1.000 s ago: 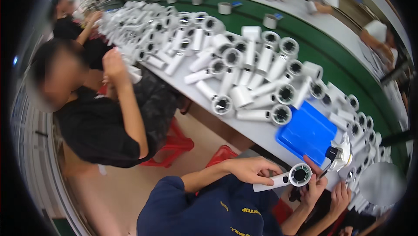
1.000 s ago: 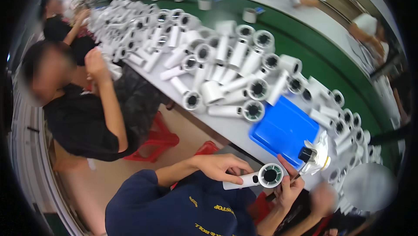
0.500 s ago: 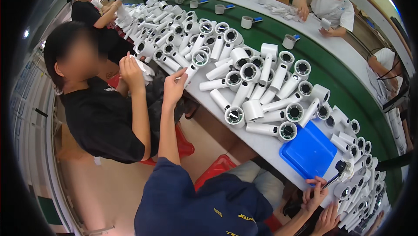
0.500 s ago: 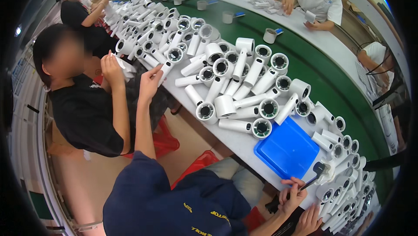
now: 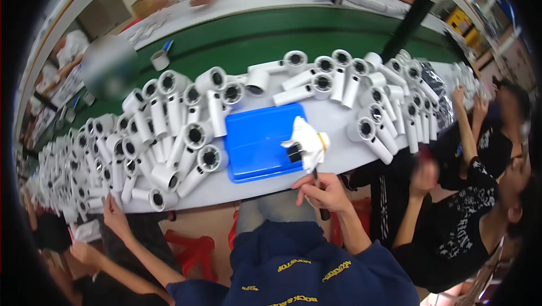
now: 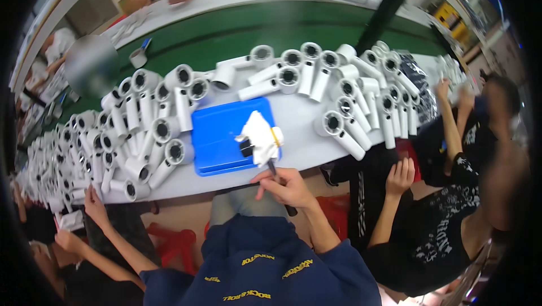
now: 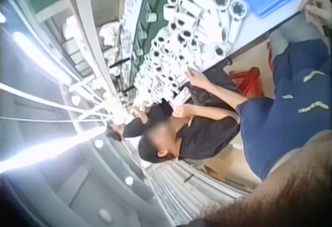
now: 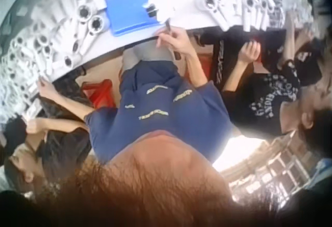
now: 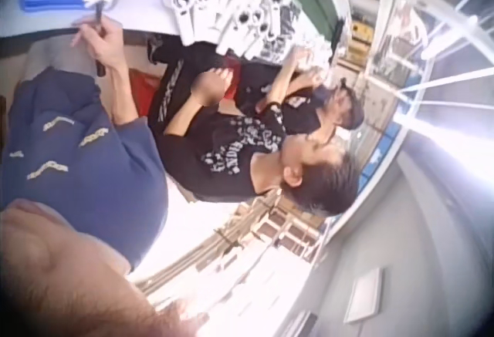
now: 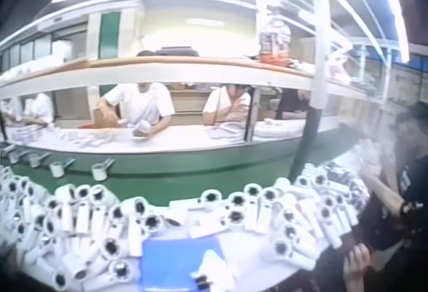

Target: Assembling and cleaning white plastic device housings on an electronics production line.

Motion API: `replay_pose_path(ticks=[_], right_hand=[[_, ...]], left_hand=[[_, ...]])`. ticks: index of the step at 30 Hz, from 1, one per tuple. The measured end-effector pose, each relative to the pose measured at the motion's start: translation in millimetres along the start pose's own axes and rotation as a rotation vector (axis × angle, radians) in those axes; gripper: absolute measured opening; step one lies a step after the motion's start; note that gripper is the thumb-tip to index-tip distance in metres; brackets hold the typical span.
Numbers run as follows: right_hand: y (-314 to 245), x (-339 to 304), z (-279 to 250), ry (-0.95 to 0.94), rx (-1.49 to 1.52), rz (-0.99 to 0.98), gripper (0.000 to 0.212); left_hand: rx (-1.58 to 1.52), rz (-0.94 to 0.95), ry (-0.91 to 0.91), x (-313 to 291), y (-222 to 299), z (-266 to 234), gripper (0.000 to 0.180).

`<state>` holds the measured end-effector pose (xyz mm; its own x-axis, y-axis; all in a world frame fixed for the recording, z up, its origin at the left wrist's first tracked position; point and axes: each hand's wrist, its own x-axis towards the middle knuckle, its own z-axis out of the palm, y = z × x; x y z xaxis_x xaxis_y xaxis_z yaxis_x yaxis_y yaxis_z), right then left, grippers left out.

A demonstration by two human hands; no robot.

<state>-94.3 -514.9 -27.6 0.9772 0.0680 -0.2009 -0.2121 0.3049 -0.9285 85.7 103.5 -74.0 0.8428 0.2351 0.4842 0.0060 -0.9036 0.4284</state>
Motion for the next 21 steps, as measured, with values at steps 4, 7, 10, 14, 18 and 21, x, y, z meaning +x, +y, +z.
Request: replay_pose_path(ticks=[4,7,10,14,18,21], right_hand=[[0.1,-26.9,-11.3,0.065,-0.079,-0.042,0.024],[23.7,-59.6,-22.5,0.153,-0.051,-0.137,0.024],[34.4,-100.6,-27.4,0.235,0.059,-0.137,0.027],[23.2,-141.3,-19.6,0.237,0.361,-0.432,0.05],[12.7,-162.7,-33.0,0.199,0.403,-0.574,0.043],[17.5,-171.3,-42.9,0.186,0.404,-0.606,0.042]], left_hand=[[0.223,0.025,0.239,7.3,85.2,-8.4,0.028],[-0.156,0.032,0.235,-4.7,201.4,-4.5,0.027],[-0.802,0.396,-0.223,-56.0,385.5,8.9,0.034],[-0.861,0.977,-0.993,-171.6,536.8,79.6,0.046],[-0.565,1.134,-1.093,-242.8,606.3,98.7,0.065],[-0.618,0.911,-0.985,-249.1,617.8,111.8,0.062]])
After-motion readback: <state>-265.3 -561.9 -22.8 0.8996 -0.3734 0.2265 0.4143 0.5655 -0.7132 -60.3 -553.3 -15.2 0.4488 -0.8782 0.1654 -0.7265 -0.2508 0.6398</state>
